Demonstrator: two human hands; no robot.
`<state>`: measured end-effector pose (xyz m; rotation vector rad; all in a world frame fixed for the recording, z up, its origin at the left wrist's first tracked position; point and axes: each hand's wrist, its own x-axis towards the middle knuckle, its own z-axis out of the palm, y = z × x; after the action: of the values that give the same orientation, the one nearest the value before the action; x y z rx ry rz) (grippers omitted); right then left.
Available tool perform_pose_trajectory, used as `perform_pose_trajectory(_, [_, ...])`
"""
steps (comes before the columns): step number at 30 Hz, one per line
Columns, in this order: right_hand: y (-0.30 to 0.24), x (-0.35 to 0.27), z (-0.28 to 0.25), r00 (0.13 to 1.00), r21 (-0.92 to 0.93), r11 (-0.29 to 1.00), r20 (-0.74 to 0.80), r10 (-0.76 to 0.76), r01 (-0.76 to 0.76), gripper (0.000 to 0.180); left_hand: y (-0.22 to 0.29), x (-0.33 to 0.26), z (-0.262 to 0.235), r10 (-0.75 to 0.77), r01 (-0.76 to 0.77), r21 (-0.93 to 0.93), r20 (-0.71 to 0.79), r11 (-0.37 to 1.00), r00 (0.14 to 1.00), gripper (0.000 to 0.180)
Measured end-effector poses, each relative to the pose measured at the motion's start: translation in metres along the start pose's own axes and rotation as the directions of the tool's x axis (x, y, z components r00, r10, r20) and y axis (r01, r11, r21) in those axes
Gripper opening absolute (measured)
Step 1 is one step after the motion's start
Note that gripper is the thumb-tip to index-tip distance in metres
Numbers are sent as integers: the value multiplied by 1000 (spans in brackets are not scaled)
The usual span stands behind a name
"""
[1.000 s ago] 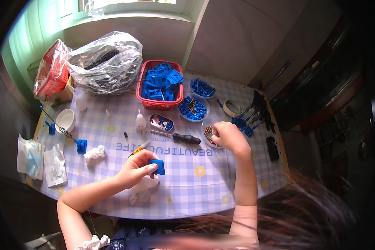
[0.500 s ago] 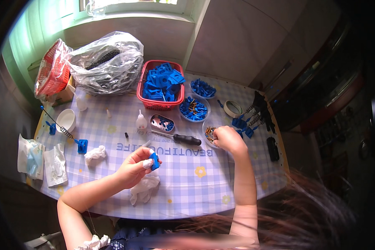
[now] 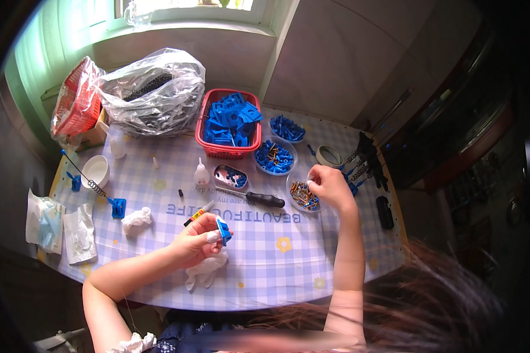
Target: Apply adhesive and assemble small plastic and metal electronic components.
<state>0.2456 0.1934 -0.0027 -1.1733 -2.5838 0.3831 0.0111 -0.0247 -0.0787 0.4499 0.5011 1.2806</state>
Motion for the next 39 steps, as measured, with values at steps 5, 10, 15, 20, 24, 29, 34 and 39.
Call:
perform_pose_trajectory(5, [19,15,6,991,887,449,63,118,-110,12,-2,4,-4,-54,54,-9,41,998,998,22])
perform_pose_trajectory(10, [12,44,3,967,966,-249,121,223,-63,19,-1,5,-5,-78,78,-5,31,997,997,23])
perform_pose_trajectory(15, [30,101,24,961,984,-91,169,218,-153,26,-4,6,-12,-66,67,-21,56,998,996,26])
perform_pose_trajectory(20, [29,134,52,960,103,983,-222,173,-153,32,-5,4,-15,-80,81,-24,27,996,996,29])
perform_pose_trajectory(24, [25,150,54,956,-76,962,-161,247,-261,26,-3,3,-11,-84,83,-78,-4,993,996,31])
perform_pose_trajectory(29, [31,159,56,921,-134,928,-235,312,-348,22,-3,5,-14,-73,117,-218,198,969,978,30])
perform_pose_trajectory(34, [-4,128,37,894,-132,988,-447,10,-77,22,1,1,-15,-122,179,-209,262,961,957,32])
perform_pose_trajectory(39, [-88,23,16,945,380,867,-178,-274,323,20,5,2,-18,-136,221,-204,365,954,921,34])
